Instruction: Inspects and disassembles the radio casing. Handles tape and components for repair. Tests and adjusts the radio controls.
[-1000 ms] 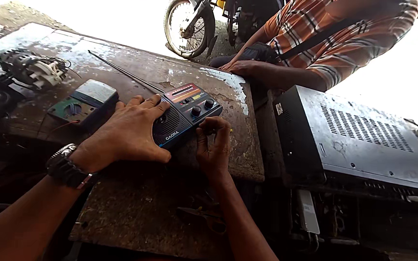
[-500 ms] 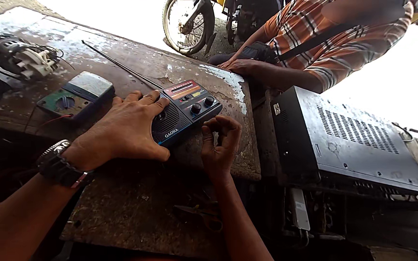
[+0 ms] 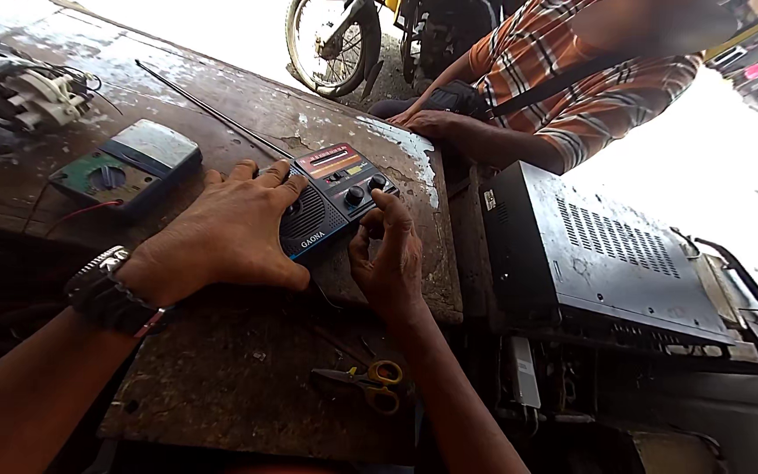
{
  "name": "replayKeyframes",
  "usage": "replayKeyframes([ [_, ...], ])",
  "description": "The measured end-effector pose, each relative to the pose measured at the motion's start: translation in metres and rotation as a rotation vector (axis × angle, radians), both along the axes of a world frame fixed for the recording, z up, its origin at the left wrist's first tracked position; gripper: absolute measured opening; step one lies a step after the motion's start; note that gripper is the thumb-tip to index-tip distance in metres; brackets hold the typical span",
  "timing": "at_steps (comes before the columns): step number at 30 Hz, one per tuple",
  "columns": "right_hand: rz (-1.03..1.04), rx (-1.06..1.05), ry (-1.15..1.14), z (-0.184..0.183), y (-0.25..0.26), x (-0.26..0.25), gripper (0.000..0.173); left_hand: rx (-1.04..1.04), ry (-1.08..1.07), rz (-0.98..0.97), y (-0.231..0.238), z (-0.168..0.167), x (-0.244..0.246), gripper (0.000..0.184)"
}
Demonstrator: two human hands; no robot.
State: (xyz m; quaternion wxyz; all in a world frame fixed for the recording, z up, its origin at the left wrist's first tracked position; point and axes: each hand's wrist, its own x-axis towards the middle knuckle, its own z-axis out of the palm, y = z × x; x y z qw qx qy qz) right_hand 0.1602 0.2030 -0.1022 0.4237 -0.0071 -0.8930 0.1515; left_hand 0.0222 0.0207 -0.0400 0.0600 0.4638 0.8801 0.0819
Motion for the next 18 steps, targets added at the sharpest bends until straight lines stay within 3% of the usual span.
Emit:
replayKeyframes([
  [7,0.06,-0.151,0.106,-0.011,0.011,0.01,0.058,-0.008,0.007,0.007,0.0,-0.001,0.001,0.132],
  [18,0.054,-0.138,0.055,-0.001,0.002,0.007,0.061,-0.031,-0.023,-0.003,-0.001,0.002,0.004,0.132],
])
